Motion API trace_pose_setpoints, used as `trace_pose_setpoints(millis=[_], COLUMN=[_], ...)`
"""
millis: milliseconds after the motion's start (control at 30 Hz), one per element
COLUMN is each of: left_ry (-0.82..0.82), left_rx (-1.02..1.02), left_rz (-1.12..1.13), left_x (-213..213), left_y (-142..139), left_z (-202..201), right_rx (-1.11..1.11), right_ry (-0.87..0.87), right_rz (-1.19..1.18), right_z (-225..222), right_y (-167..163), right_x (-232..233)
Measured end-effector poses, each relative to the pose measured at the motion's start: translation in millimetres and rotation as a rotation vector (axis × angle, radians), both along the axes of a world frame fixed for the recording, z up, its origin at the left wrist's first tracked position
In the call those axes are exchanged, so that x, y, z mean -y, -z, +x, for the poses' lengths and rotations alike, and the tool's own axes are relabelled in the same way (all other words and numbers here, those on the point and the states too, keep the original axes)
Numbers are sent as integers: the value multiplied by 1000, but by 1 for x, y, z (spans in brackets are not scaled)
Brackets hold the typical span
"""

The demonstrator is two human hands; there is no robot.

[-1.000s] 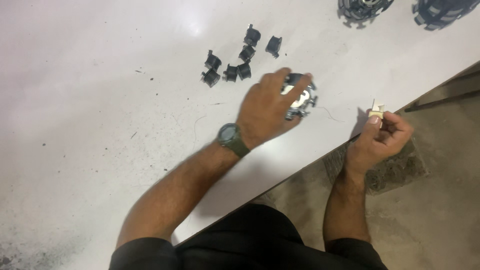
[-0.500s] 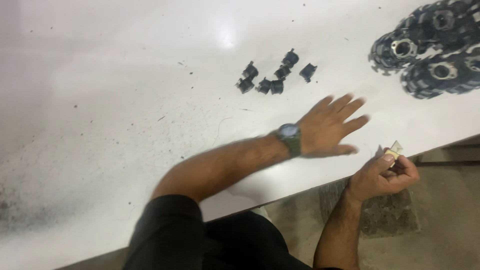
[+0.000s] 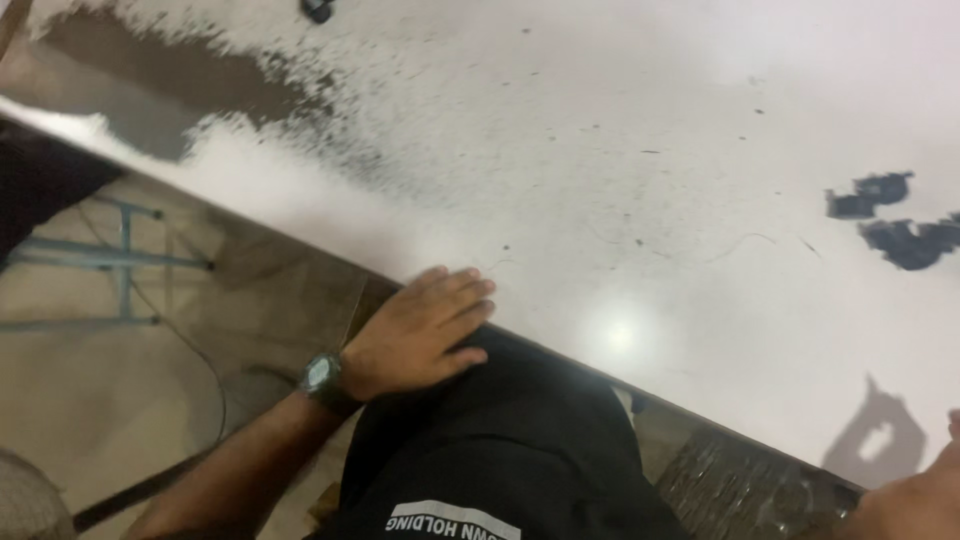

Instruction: The person sits at a white workbench assembling small black plastic rotor-like components, using a small hand tool to press and fit parts into each housing. They work on the units one at a time and set finished assemblies aside on the table.

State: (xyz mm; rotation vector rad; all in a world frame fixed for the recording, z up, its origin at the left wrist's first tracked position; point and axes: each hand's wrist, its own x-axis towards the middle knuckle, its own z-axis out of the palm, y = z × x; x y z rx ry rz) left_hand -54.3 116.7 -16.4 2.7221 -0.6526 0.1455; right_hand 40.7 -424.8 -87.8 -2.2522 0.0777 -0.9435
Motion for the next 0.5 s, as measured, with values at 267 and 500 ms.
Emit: trace_pose_setpoints(millis=[267, 500], left_ry=[-586, -551], left_rx=[419, 441], left_rz=[-375, -230], left_x=[-89, -184], left_y=[-20, -19], left_z=[-39, 40], right_rx=[-298, -390], right_ry=[-680, -988], right_rz=[-343, -381], right_z=[107, 115], right_y=[-75, -89], right_x=[-142, -322])
